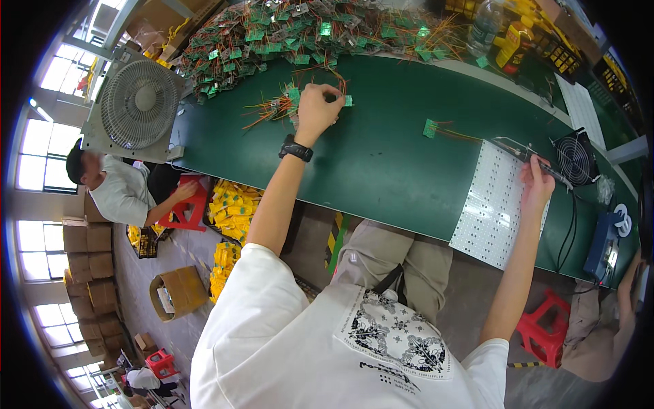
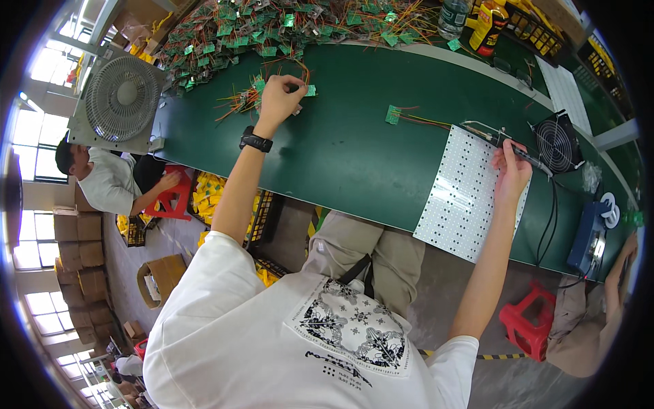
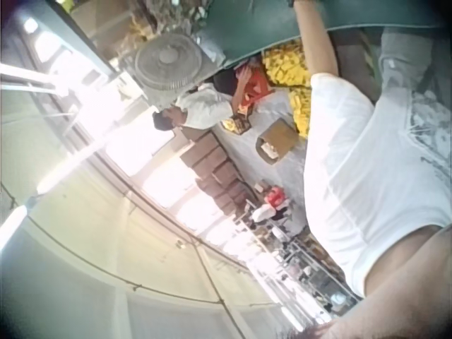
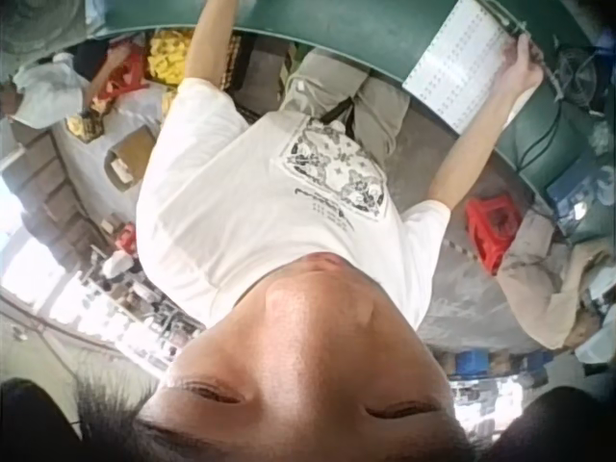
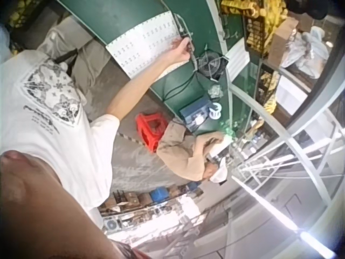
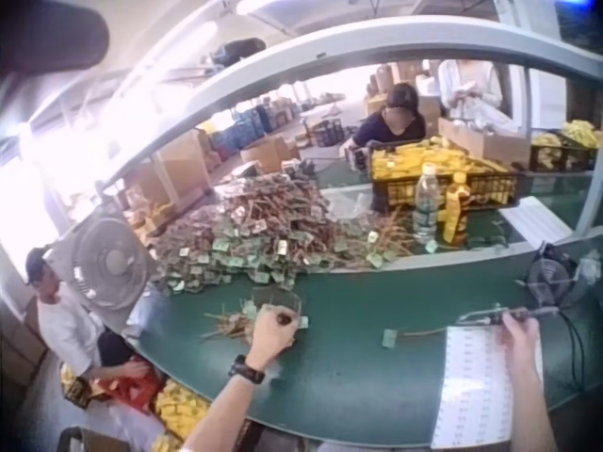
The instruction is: The person solders wires from small circuit boards onto LED panels using a soldering iron. They repeatedly place the wires onto the panel contact points and attach them with the soldering iron.
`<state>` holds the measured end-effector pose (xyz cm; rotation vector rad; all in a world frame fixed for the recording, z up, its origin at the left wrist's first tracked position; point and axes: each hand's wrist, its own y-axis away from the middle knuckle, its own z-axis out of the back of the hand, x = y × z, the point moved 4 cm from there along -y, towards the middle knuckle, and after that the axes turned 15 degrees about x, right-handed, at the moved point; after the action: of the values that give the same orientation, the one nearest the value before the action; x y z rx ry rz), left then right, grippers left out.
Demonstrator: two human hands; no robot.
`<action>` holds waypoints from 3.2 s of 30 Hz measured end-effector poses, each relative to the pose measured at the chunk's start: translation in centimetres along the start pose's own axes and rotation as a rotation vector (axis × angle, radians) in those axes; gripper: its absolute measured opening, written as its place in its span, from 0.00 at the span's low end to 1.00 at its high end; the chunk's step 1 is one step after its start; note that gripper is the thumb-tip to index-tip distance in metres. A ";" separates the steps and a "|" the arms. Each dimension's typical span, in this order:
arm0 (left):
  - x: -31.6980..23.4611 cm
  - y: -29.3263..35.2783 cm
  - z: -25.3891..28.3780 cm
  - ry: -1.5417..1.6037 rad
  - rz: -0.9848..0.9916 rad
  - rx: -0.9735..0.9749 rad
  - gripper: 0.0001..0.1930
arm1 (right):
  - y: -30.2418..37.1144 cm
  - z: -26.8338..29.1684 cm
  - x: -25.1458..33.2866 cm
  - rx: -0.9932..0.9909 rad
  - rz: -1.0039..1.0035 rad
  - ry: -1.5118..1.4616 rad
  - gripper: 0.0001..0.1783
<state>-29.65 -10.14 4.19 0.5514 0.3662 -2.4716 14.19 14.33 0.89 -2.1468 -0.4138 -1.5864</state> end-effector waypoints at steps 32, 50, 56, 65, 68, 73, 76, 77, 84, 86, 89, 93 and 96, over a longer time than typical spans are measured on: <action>-10.5 4.8 -1.1 0.775 -0.150 0.295 0.08 | 0.0 -0.3 0.3 -0.059 -0.032 -0.005 0.10; -22.6 3.2 -11.2 0.244 -0.774 0.346 0.05 | 0.0 0.4 -0.2 -0.010 -0.022 0.038 0.12; -21.6 2.0 -13.3 0.196 -0.781 0.217 0.03 | 0.1 0.2 -0.2 0.013 -0.027 0.066 0.12; -21.2 1.2 -13.2 0.304 -0.721 0.194 0.06 | 0.1 0.1 -0.4 0.022 -0.011 0.138 0.12; -21.3 1.3 -13.4 0.291 -0.741 0.205 0.06 | 0.1 0.2 -0.4 0.027 -0.018 0.146 0.12; -21.3 1.4 -13.8 0.261 -0.787 0.157 0.03 | 0.4 0.3 -0.3 -0.047 -0.053 0.198 0.13; -21.4 1.5 -13.9 0.171 -0.822 0.098 0.04 | 0.3 0.2 -0.3 -0.055 -0.039 0.190 0.13; -21.5 1.6 -14.0 0.174 -0.818 0.097 0.04 | 0.3 0.2 -0.3 -0.059 -0.024 0.183 0.13; -21.5 1.7 -14.0 0.229 -0.722 0.110 0.04 | 0.3 0.1 -0.4 -0.014 -0.001 0.180 0.13; -21.3 1.6 -14.1 0.251 -0.670 0.141 0.04 | 0.3 0.0 -0.3 0.002 0.016 0.185 0.13; -21.4 1.7 -14.3 0.231 -0.695 0.125 0.04 | 0.5 0.0 -0.3 0.002 0.026 0.206 0.13; -21.4 1.5 -14.4 0.242 -0.735 0.121 0.04 | 0.5 -0.1 -0.2 0.029 0.018 0.216 0.13; -21.5 1.5 -14.5 0.197 -0.738 0.137 0.04 | 0.3 -0.5 -0.1 0.046 0.015 0.218 0.13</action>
<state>-8.24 4.23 1.13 0.8349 0.5587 -3.1749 13.94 13.80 0.85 -1.9130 -0.3595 -1.7612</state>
